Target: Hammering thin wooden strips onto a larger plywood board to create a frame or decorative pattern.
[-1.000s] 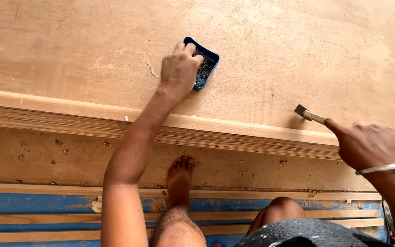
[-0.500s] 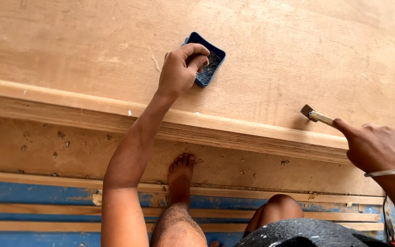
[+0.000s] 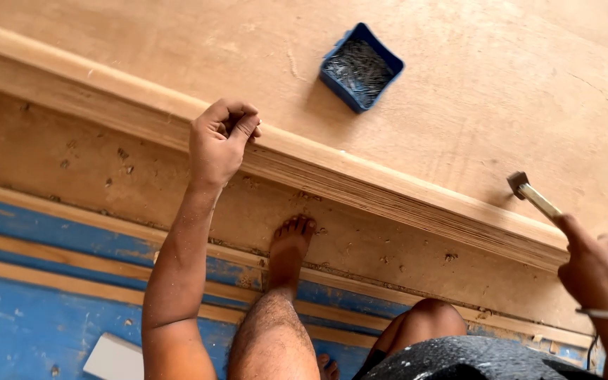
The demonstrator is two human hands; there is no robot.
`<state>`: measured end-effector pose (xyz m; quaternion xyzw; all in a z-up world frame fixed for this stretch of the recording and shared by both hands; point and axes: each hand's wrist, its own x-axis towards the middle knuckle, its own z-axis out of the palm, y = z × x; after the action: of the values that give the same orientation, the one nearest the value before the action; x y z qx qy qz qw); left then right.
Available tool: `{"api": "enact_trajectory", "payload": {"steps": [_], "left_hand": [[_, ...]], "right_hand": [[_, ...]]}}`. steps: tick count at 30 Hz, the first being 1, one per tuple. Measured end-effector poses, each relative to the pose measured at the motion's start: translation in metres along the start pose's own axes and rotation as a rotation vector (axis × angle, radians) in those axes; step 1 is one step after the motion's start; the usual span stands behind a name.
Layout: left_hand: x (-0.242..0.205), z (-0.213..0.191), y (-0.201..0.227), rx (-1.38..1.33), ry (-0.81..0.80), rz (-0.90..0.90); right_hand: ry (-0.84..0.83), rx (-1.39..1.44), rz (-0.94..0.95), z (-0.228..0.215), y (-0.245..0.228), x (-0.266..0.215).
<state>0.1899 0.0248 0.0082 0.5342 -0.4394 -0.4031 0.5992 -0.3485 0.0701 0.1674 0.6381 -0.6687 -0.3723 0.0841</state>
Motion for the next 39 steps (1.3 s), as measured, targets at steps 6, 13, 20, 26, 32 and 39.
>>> {"api": "enact_trajectory", "payload": {"steps": [6,13,20,26,32,39], "left_hand": [[-0.012,-0.016,0.004,-0.148,-0.01,-0.08],[-0.011,-0.02,-0.028,0.262,0.109,0.187],[-0.002,-0.016,-0.06,0.483,0.044,0.538],[0.003,-0.022,-0.045,0.515,-0.064,0.578],[0.0,-0.024,-0.05,0.447,-0.086,0.499],[0.002,-0.023,-0.05,0.454,-0.126,0.356]], "right_hand": [[0.013,-0.112,0.101,-0.034,-0.036,-0.036],[-0.045,0.043,0.201,-0.043,-0.044,-0.045],[0.055,0.106,0.249,0.019,-0.03,-0.043],[0.219,0.485,0.227,0.001,-0.065,-0.058],[0.288,1.422,-0.099,-0.007,-0.125,-0.059],[0.358,1.354,-0.496,-0.031,-0.188,-0.037]]}}
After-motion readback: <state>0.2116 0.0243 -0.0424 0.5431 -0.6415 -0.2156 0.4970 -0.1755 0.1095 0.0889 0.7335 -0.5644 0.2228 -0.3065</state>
